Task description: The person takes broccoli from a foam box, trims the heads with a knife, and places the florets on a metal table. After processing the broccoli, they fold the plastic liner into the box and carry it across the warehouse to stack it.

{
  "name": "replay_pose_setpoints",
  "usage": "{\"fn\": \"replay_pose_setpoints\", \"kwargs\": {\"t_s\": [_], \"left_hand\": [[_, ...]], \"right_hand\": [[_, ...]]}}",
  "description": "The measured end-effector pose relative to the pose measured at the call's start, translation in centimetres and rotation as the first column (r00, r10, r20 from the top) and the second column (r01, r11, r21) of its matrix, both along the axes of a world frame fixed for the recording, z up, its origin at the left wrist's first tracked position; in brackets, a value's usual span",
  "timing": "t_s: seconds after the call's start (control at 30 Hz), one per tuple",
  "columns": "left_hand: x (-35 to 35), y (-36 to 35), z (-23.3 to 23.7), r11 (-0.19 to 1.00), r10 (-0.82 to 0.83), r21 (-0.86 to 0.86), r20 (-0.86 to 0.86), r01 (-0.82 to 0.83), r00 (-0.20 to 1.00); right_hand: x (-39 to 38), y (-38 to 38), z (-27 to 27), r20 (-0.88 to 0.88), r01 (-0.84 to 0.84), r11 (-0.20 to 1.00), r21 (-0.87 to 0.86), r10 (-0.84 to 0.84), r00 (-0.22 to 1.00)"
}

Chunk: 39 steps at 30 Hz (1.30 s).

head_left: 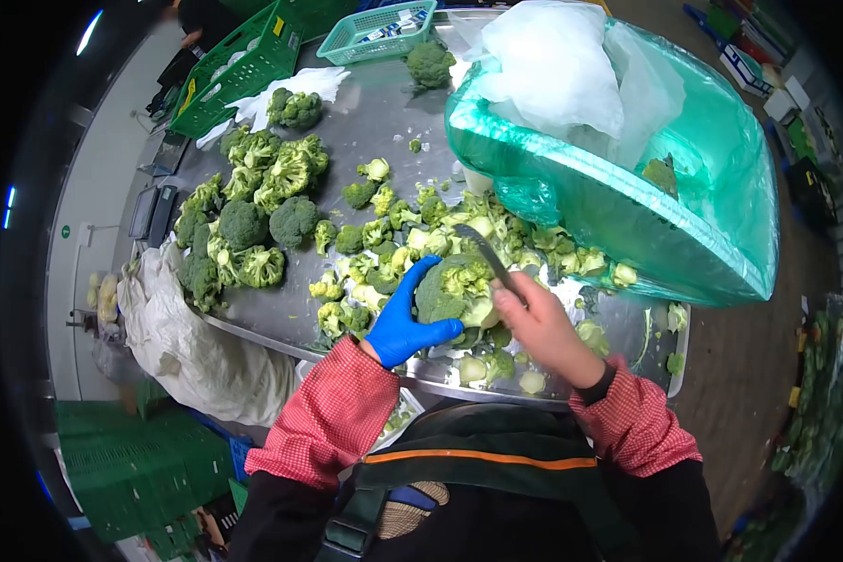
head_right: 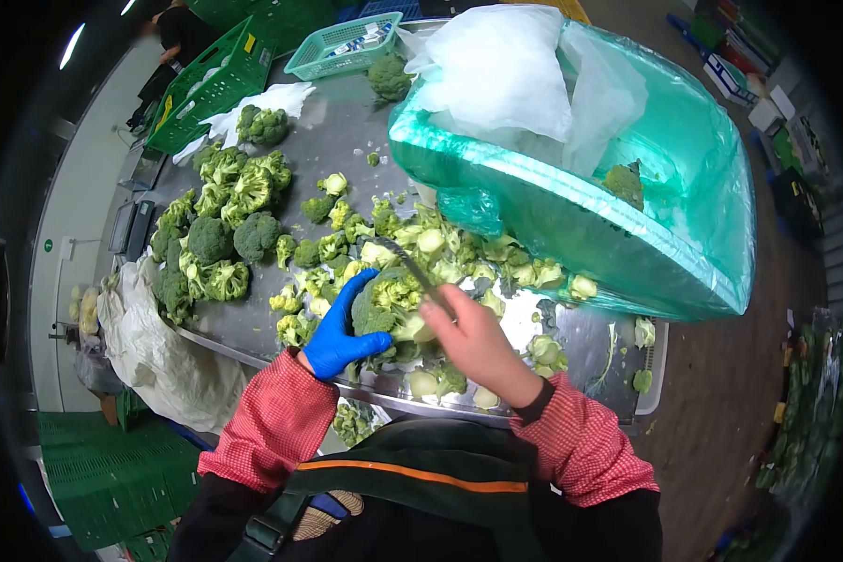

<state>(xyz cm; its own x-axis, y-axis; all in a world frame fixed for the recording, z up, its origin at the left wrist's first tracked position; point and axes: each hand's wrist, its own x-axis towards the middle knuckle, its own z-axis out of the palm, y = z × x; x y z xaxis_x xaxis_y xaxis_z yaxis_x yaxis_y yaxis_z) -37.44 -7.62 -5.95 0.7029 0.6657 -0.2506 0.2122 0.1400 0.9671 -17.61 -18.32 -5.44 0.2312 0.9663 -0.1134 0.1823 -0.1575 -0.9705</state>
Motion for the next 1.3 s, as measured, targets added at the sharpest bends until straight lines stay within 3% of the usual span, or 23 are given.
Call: {"fn": "replay_pose_setpoints", "kwargs": {"t_s": [0.1,0.2,0.4,0.53,0.67,0.8,0.9,0.93,1.1,1.3], "left_hand": [[-0.1,0.7,0.5,0.999,0.032,0.025,-0.058,-0.03,0.998],[0.0,1.4,1.5,0.999,0.04,0.008,-0.105,-0.039,0.994],[1.6,1.1,2.6,0.995,-0.075,0.061,-0.138,0.084,0.988],[2.6,0.6,2.9,0.98,-0.079,0.163,-0.195,0.112,0.978],[2.8,0.3,0.3,0.973,-0.066,0.2,-0.22,0.111,0.973],[3.6,-0.3,-2.5,0.953,-0.009,0.277,-0.376,0.122,0.926],[4.1,-0.6,-3.9,0.938,0.056,0.329,-0.46,0.111,0.886],[4.2,-0.7,-4.0,0.891,0.086,0.427,-0.491,0.153,0.867],[5.3,-1.0,-3.5,0.834,0.187,0.524,-0.564,0.174,0.805],[5.5,-0.5,-3.2,0.856,0.069,0.438,-0.623,0.275,0.779]], "right_hand": [[2.5,-1.5,0.3,0.411,-0.054,0.993,0.105,0.006,0.912],[3.8,-3.8,0.0,0.8,-0.249,0.96,0.131,0.047,0.598],[5.0,-4.2,0.7,0.873,-0.323,0.943,0.079,0.091,0.479],[5.7,-4.7,0.6,0.867,-0.339,0.939,0.048,0.129,0.481],[6.2,-5.3,-1.2,0.889,-0.331,0.943,-0.034,0.18,0.42],[5.7,-5.7,-3.9,0.913,-0.249,0.964,-0.095,0.184,0.364],[4.4,-6.0,-5.8,0.899,-0.139,0.982,-0.128,0.174,0.401],[4.0,-6.1,-6.2,0.876,-0.127,0.984,-0.123,0.168,0.452],[3.0,-6.0,-8.2,0.71,-0.118,0.982,-0.147,0.188,0.679],[4.7,-5.9,-8.3,0.914,-0.153,0.987,-0.044,0.101,0.392]]}}
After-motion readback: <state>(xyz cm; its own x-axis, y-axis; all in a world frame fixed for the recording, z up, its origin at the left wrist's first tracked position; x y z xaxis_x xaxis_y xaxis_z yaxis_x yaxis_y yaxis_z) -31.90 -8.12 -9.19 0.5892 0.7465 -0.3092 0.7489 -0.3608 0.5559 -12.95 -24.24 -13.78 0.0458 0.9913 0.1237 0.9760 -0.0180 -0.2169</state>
